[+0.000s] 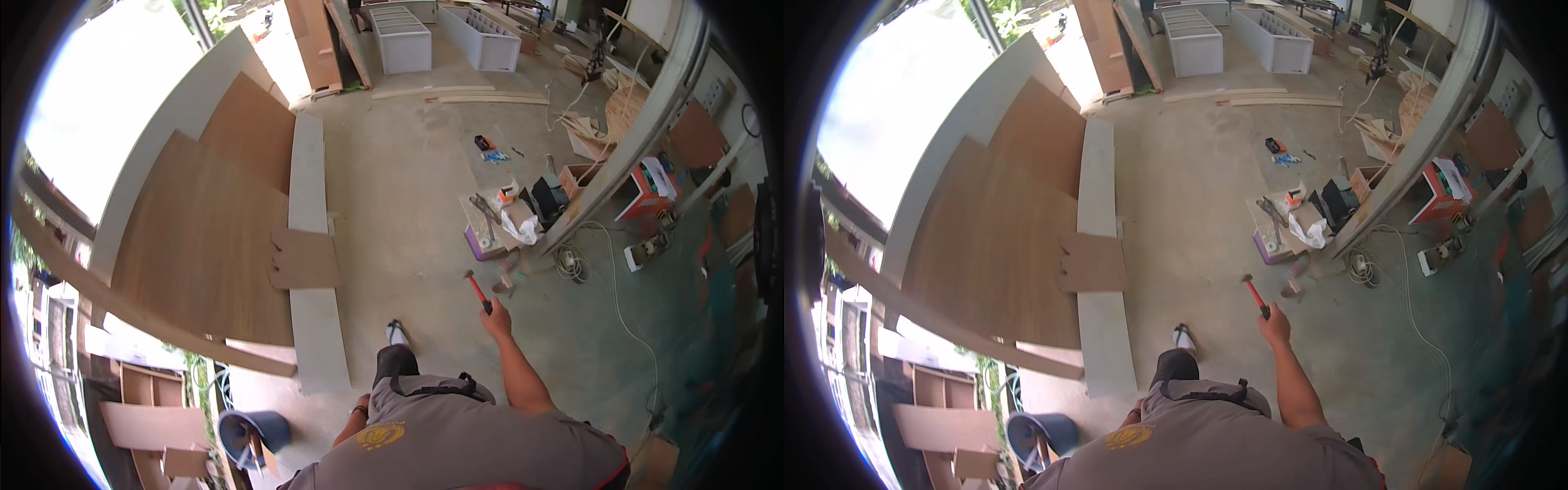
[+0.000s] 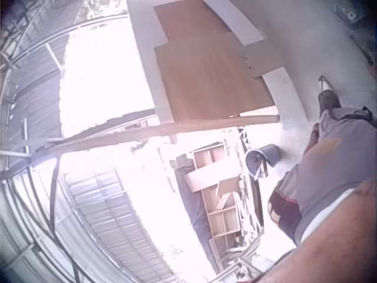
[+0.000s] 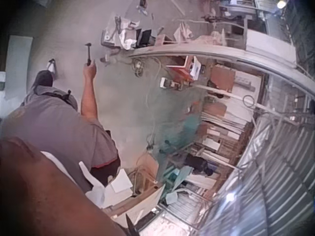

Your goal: The person assembles a wooden cabinet by aligning wooden panels, using a pneumatic nail gun to secure them together, and then using a hammer to tap a panel into place.

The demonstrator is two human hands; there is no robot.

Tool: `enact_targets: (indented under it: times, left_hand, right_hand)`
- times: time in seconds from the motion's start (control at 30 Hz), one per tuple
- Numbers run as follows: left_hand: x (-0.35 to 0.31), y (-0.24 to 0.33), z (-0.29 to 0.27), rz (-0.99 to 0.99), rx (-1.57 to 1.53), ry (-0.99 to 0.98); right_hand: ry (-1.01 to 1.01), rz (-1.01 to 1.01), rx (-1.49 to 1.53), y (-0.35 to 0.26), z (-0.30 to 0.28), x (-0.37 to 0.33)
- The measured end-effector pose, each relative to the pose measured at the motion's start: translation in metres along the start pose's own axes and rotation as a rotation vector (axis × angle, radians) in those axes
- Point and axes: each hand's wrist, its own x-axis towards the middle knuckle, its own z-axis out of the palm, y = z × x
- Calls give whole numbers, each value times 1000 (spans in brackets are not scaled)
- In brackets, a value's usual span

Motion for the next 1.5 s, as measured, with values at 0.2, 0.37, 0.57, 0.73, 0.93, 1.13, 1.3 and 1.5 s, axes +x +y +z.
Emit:
enact_targets:
  times: [0.2,0.37,0.57,0.73,0.93,1.13,1.3,1.5]
  left_hand:
    - [151,211,-126,-304,295,-307]
    - [319,397,-250,-21,68,96]
    - [503,565,-314,-81,-74,280]
    - [606,709,-267,159,545,-240]
    - [736,915,-214,-106,377,-456]
    - [957,1127,-276,-109,560,-453]
    - [1167,1415,-342,-185,639,-362]
    - [1322,1803,-359,384,481,39]
  right_hand:
    - [-262,772,-274,69,14,74]
    - [-393,896,-392,53,22,98]
    - [-552,1011,-356,31,87,317]
    - [-643,849,-265,7,131,653]
    - [92,293,-89,-52,111,1116]
    - [265,109,145,-202,86,1428]
    - [54,466,-78,-158,87,1551]
    - [-476,1347,352,-94,81,1613]
